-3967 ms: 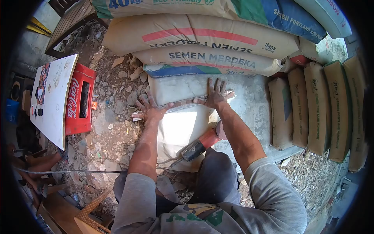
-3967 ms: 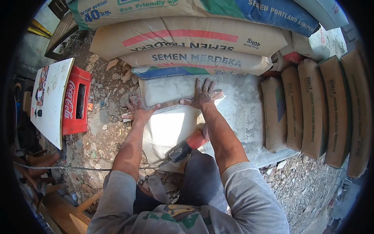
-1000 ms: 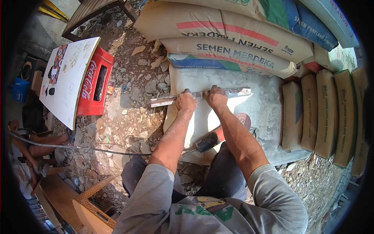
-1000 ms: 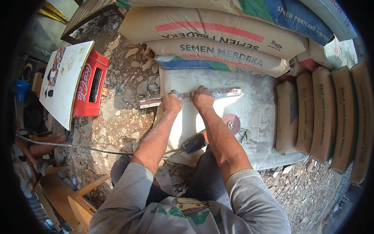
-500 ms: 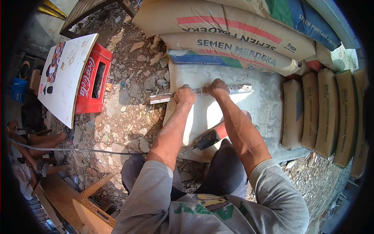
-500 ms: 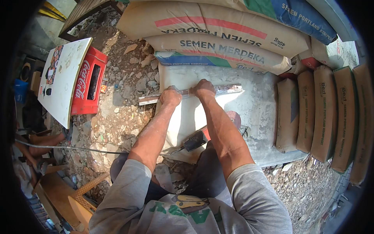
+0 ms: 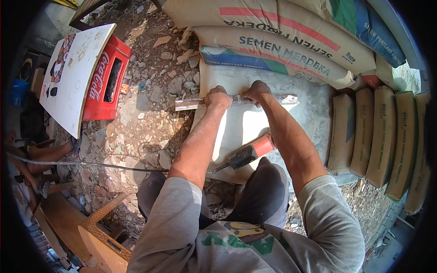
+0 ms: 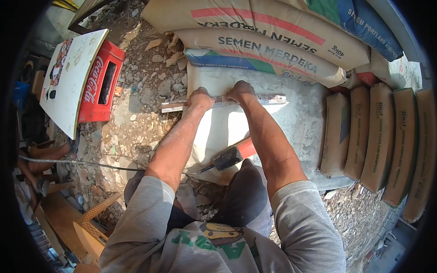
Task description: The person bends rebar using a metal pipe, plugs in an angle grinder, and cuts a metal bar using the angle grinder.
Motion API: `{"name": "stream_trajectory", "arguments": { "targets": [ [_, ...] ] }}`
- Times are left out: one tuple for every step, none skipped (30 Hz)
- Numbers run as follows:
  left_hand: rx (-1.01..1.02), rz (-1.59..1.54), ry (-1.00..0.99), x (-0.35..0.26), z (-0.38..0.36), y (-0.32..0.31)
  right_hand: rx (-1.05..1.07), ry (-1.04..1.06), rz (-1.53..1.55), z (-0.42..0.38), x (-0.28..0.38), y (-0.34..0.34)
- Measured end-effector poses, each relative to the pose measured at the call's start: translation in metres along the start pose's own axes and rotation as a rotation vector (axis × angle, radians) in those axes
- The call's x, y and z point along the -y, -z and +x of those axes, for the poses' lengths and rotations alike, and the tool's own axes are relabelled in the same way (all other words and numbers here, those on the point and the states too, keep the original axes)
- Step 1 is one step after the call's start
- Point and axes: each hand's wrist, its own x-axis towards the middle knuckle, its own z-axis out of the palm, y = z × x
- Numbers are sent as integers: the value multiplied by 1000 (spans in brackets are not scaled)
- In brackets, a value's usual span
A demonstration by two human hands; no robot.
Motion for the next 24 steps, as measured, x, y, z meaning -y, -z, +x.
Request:
{"name": "stream_trajectory", "arguments": {
  "targets": [
    [-3, 12, 0, 0, 0, 0, 11, -15, -25, 3, 0, 0],
    [-4, 25, -2, -2, 0, 0, 23, -33, -50, 5, -1, 0],
    [0, 23, -5, -2, 1, 0, 17, -28, -52, 8, -2, -1],
    [5, 20, -8, -2, 2, 1, 12, -25, -55, 11, -4, -3],
    [11, 18, -9, -1, 2, 0, 9, -22, -58, 12, -6, -5],
    [12, 22, -11, 0, 3, -2, -25, 3, -69, 12, -8, -7],
    [10, 25, -13, 0, 3, -2, -61, 29, -81, 12, -10, -9],
    [7, 26, -15, 1, 6, -5, -98, 57, -93, 10, -10, -10],
    [-3, 26, -33, 5, 9, -9, -142, 71, -111, 7, -11, -13],
    [-16, 23, -51, 9, 10, -14, -189, 88, -131, 2, -13, -16],
    [-30, 20, -68, 11, 8, -16, -236, 106, -151, -4, -13, -18],
    [-42, 12, -80, 12, 5, -18, -225, 90, -144, -10, -13, -19],
    [-54, 4, -93, 14, 2, -22, -215, 74, -136, -15, -13, -19],
    [-64, -4, -104, 14, 0, -22, -202, 56, -129, -20, -13, -20],
    [-70, 11, -104, 12, 0, -21, -267, 64, -123, -17, -17, -28],
    [-74, 26, -104, 10, 1, -21, -278, 63, -121, -16, -18, -30],
    [-77, 42, -104, 8, 1, -21, -287, 61, -119, -15, -19, -32],
    [-79, 58, -104, 6, 0, -22, -297, 59, -117, -16, -20, -33],
    [-80, 62, -99, 5, 0, -22, -303, 66, -121, -16, -20, -33],
    [-84, 66, -95, 4, 0, -21, -311, 76, -124, -18, -20, -33],
    [-87, 70, -88, 3, 1, -20, -318, 86, -127, -19, -20, -33],
    [-93, 67, -86, 4, -1, -21, -314, 76, -112, -21, -20, -34],
    [-102, 62, -83, 4, -3, -23, -311, 69, -98, -24, -19, -33],
    [-114, 59, -81, 3, -4, -21, -311, 64, -81, -25, -17, -32]
  ]
}}
